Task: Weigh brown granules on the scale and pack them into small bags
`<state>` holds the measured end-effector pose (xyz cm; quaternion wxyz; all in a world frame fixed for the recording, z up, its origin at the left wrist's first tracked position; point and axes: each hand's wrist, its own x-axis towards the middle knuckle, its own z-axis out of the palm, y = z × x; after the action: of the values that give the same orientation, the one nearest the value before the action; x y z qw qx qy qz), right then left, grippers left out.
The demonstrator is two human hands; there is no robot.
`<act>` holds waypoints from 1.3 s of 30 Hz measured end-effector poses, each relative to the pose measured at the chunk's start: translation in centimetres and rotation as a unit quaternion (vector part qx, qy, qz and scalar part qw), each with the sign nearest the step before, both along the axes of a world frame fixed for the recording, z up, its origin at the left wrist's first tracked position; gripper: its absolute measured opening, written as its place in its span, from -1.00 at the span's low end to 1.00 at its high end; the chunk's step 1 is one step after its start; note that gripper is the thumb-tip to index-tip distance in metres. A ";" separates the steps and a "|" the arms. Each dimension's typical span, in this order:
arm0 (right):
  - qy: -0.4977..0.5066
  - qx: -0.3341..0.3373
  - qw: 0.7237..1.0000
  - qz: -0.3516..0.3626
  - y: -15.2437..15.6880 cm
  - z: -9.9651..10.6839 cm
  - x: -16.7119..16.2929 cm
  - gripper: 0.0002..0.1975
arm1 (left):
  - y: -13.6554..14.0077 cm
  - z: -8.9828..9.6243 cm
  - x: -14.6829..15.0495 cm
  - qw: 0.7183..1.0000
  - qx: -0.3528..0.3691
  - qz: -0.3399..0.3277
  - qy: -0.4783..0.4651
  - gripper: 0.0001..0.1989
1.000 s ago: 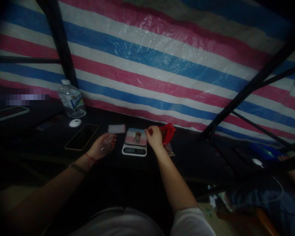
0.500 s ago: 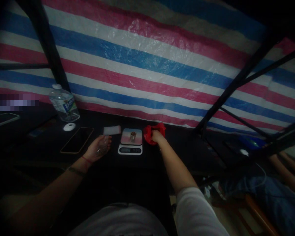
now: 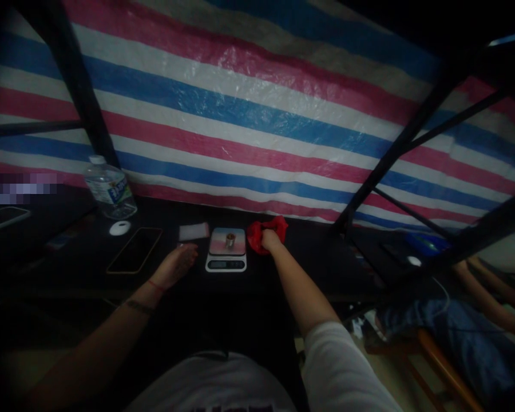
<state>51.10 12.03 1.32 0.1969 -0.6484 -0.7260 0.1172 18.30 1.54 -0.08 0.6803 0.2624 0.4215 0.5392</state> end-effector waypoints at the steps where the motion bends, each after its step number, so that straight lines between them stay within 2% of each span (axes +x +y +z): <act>1: -0.018 -0.017 1.000 0.002 0.0 0.1 0.1 -0.66 | 0.0 -0.1 0.0 1.000 0.002 0.000 0.004 -0.84; 4: -0.080 -0.075 0.994 0.007 -0.1 0.6 0.3 -0.74 | 0.1 -0.3 0.0 1.000 0.006 -0.008 0.006 -0.81; 8: -0.116 -0.084 0.990 0.000 -0.4 1.2 0.5 -0.91 | 0.5 -0.7 -0.2 1.000 0.011 -0.016 -0.004 -0.80; 18: -0.119 -0.080 0.990 -0.010 -0.4 1.2 0.9 -0.82 | 0.7 -1.3 -0.4 1.000 0.012 -0.021 -0.006 -0.80; 29: -0.093 -0.030 0.995 -0.032 -1.2 2.2 0.5 -0.76 | 0.8 -1.6 -0.4 0.999 0.029 -0.029 -0.013 -0.76; 36: -0.067 0.044 0.995 -0.059 -2.4 5.3 0.2 -0.77 | 0.8 -1.7 -0.3 0.998 0.046 -0.033 0.000 -0.71; 39: -0.006 0.080 0.997 -0.014 -3.0 6.5 -1.9 -0.79 | 0.9 -1.7 -0.3 0.998 0.044 -0.034 0.003 -0.70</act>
<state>49.19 9.00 7.80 0.2455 -0.6412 -0.7252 0.0519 18.00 2.40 -1.73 0.6847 0.3078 0.3906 0.5327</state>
